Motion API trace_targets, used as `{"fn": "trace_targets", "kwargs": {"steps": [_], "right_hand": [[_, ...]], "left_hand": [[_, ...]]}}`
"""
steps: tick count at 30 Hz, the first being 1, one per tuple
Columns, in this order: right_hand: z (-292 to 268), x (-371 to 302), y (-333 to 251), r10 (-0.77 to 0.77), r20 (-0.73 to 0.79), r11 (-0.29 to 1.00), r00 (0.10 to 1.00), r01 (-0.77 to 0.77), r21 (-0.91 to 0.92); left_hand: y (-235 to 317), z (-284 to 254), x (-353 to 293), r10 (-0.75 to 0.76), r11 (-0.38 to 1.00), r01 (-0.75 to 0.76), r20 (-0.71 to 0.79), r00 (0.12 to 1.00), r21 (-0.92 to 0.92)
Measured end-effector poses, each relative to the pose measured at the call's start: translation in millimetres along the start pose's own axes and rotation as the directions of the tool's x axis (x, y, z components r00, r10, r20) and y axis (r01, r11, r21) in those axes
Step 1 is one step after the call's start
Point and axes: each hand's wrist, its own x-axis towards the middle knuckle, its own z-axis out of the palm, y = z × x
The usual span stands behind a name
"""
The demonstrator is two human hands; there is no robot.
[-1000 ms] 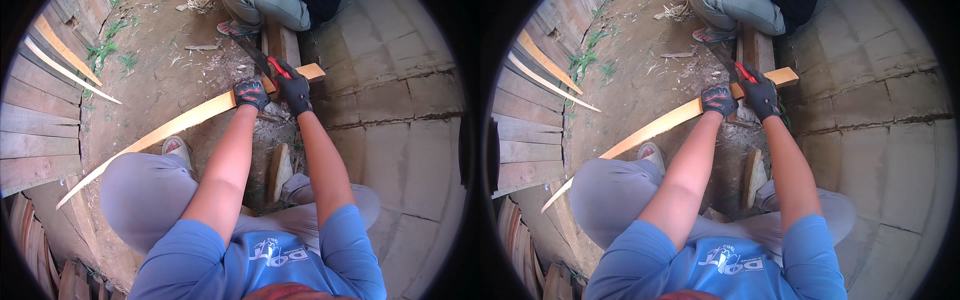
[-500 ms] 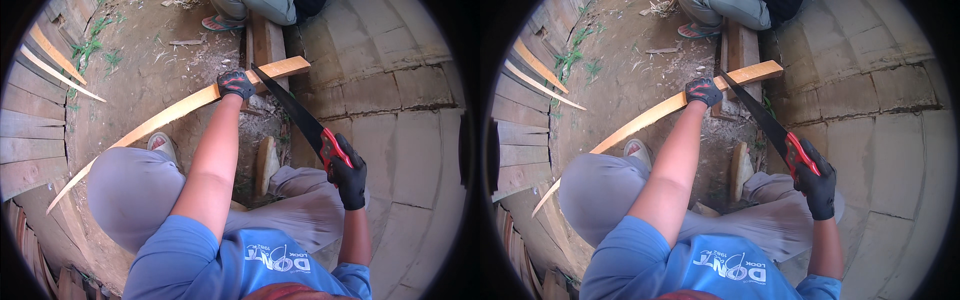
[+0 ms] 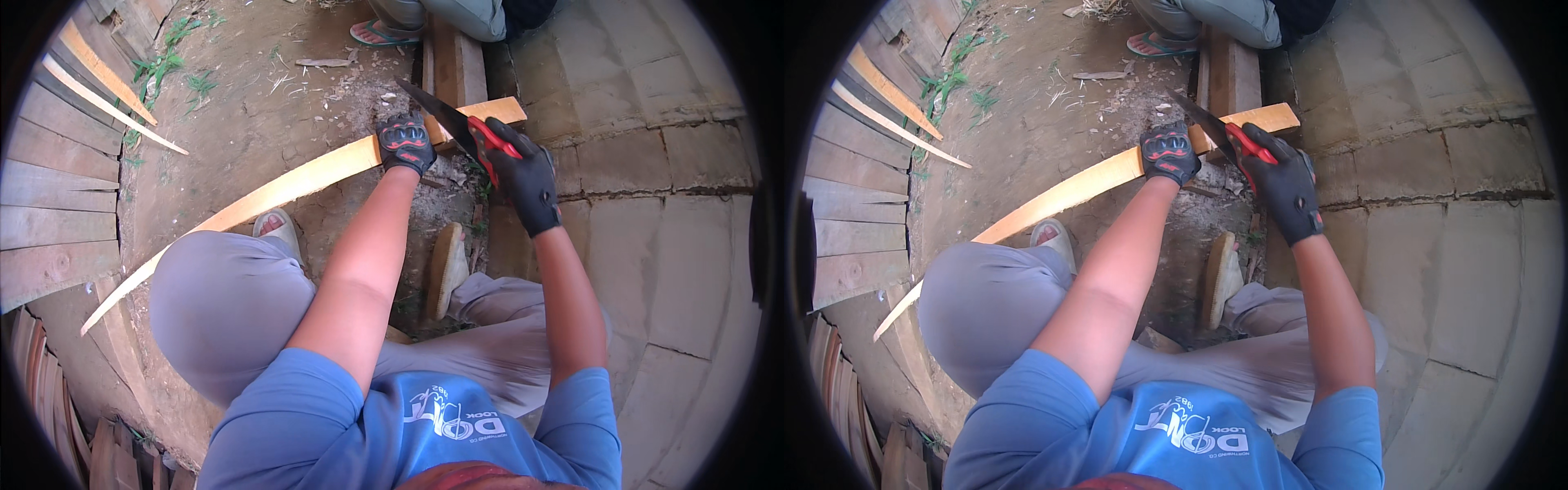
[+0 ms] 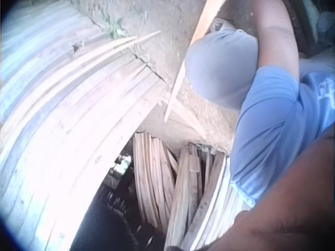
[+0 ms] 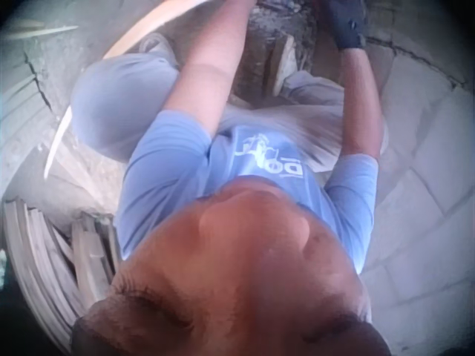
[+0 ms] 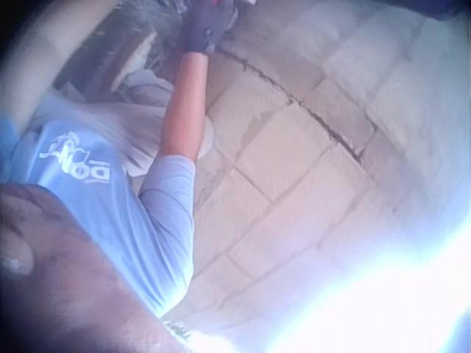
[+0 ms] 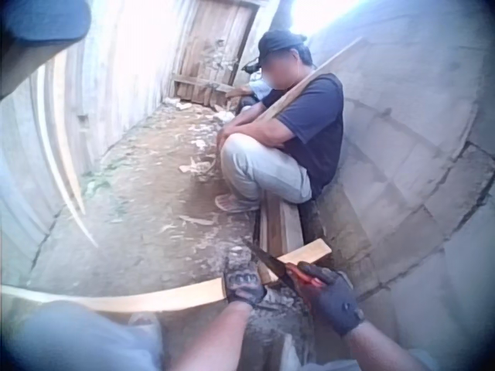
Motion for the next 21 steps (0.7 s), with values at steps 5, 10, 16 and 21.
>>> {"fn": "trace_targets", "kwargs": {"steps": [5, 10, 16, 21], "right_hand": [[81, 61, 31, -0.055, -0.024, 0.998, 0.998, 0.054, -0.028], [117, 90, 26, 0.134, -0.114, 0.983, 0.984, -0.118, 0.138], [96, 43, 31, 0.208, -0.076, 0.951, 0.975, -0.183, 0.249], [41, -23, 35, 0.175, 0.000, 0.960, 0.985, -0.171, 0.223]], "left_hand": [[1, -8, -6, -0.018, 1.000, 0.019, 0.030, 0.999, -0.023], [4, -24, 12, -0.034, 0.999, 0.042, 0.266, 0.964, -0.025], [-12, -36, 28, -0.034, 0.997, 0.052, 0.309, 0.950, -0.050], [-3, -36, 31, -0.023, 1.000, 0.028, 0.393, 0.919, -0.006]]}}
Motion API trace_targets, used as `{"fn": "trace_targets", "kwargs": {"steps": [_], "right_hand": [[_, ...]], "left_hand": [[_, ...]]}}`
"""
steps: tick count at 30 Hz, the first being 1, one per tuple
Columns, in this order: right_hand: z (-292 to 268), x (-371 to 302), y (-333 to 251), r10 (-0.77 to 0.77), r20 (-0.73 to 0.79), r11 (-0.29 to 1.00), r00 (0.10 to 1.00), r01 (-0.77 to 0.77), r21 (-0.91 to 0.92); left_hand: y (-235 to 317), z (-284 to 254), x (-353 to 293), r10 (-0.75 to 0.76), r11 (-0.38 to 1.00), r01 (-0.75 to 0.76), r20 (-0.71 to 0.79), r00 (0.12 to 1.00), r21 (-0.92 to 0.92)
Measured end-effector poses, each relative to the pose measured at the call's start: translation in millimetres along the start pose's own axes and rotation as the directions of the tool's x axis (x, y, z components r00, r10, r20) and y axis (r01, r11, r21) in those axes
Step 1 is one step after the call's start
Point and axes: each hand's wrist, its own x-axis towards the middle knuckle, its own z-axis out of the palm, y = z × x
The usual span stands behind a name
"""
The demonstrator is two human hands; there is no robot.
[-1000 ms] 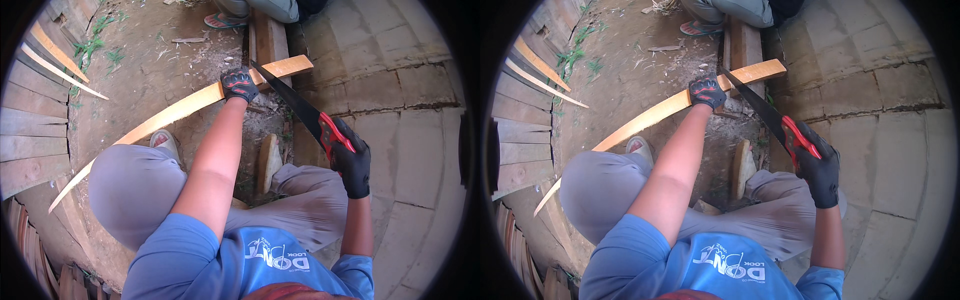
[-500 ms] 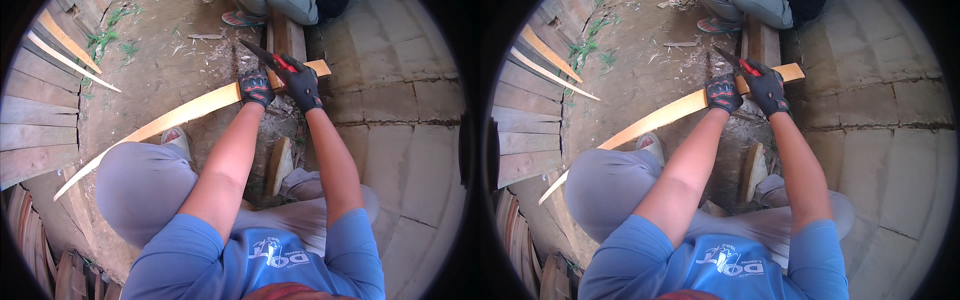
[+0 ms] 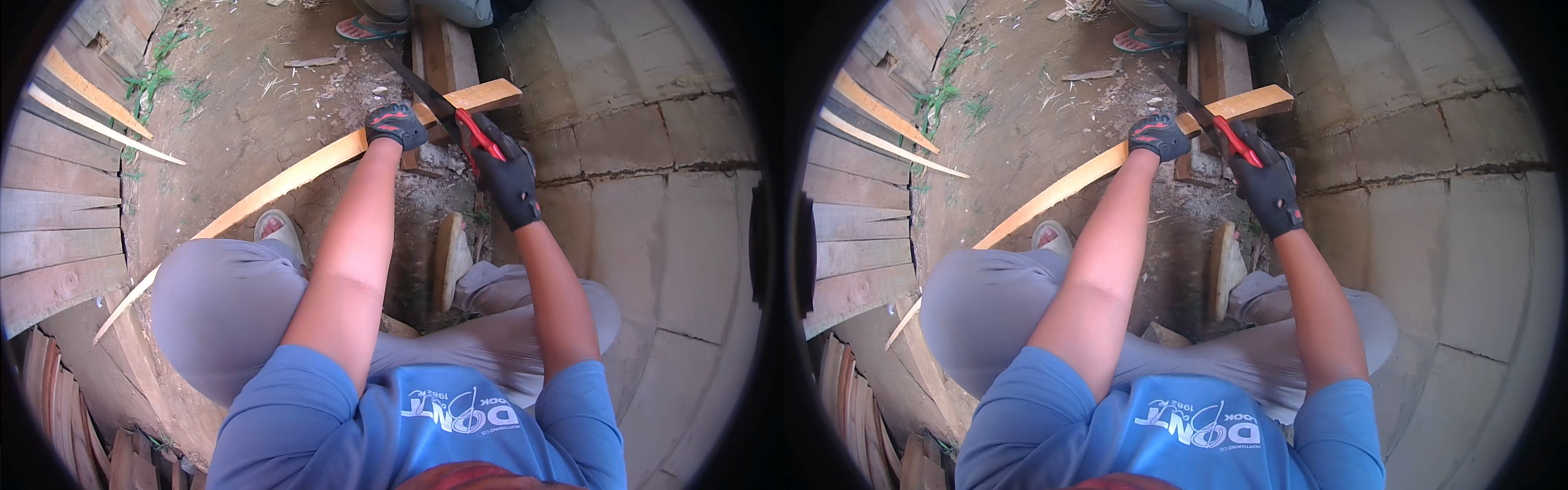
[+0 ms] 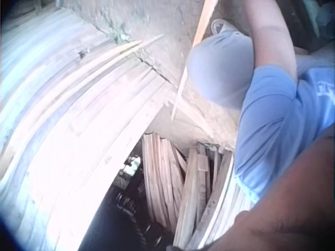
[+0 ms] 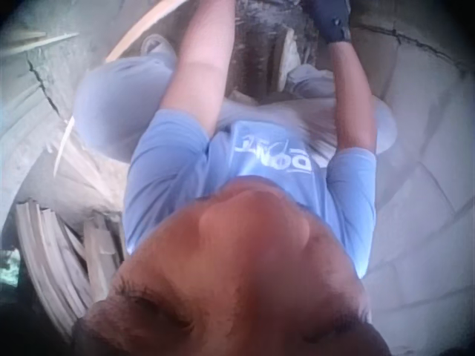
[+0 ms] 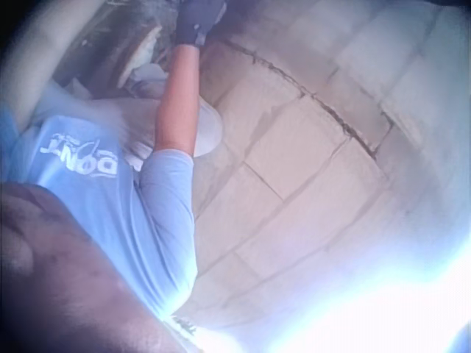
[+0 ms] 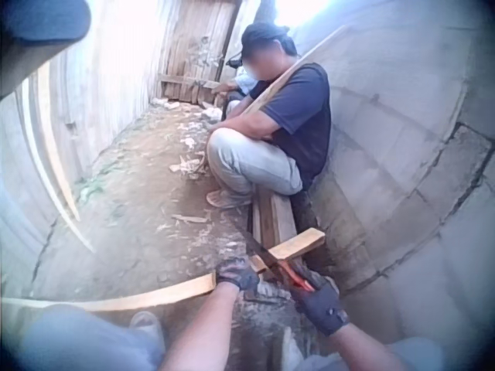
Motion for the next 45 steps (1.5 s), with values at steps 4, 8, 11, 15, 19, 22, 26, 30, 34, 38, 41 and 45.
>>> {"fn": "trace_targets", "kwargs": {"steps": [4, 8, 11, 15, 19, 22, 26, 30, 34, 38, 41, 45], "right_hand": [[-63, -58, 2, -0.368, 0.069, 0.860, 0.927, 0.368, -0.353], [-134, -118, -39, -0.251, 0.164, 0.808, 0.954, 0.300, -0.507], [-155, -140, -60, 0.144, 0.064, 0.915, 0.987, -0.108, -0.388], [-148, -130, -73, 0.298, 0.056, 0.938, 0.953, -0.281, -0.201], [-88, -79, -59, 0.034, 0.094, 0.987, 0.995, -0.019, -0.161], [-45, -20, -25, -0.405, 0.127, 0.814, 0.906, 0.420, -0.402], [21, 57, 11, -0.450, 0.069, 0.793, 0.890, 0.434, -0.427], [77, 105, 17, -0.277, -0.037, 0.946, 0.960, 0.266, -0.185], [88, 122, 0, -0.118, -0.037, 0.984, 0.992, 0.112, -0.137], [69, 99, -6, 0.018, -0.055, 1.000, 0.998, -0.018, 0.000], [39, 60, -8, 0.011, -0.026, 1.000, 1.000, -0.012, -0.028], [-40, -21, 8, -0.306, 0.051, 0.923, 0.951, 0.310, -0.228]], "left_hand": [[4, 2, 0, 0.006, 0.999, -0.006, -0.007, 1.000, -0.045], [-1, 2, -3, 0.009, 0.999, -0.010, -0.021, 1.000, -0.036], [4, -1, -10, 0.015, 0.999, -0.016, -0.019, 1.000, -0.028], [6, 5, -12, 0.017, 1.000, -0.017, -0.088, 0.996, -0.005], [2, 14, -15, 0.019, 0.999, -0.014, -0.167, 0.986, 0.032], [7, 14, -14, 0.038, 0.999, -0.035, -0.176, 0.984, 0.020], [5, 11, -11, 0.050, 0.999, -0.047, -0.168, 0.985, 0.023], [4, 8, -16, 0.042, 0.999, -0.044, -0.087, 0.995, -0.024], [4, 2, -12, 0.032, 0.999, -0.033, -0.044, 0.999, -0.035], [2, 5, -12, 0.082, 0.997, -0.083, -0.080, 0.993, -0.009], [-1, 1, -8, 0.043, 0.999, -0.043, -0.034, 0.999, -0.017], [6, 0, -3, 0.044, 0.999, -0.042, 0.042, 0.998, -0.029]]}}
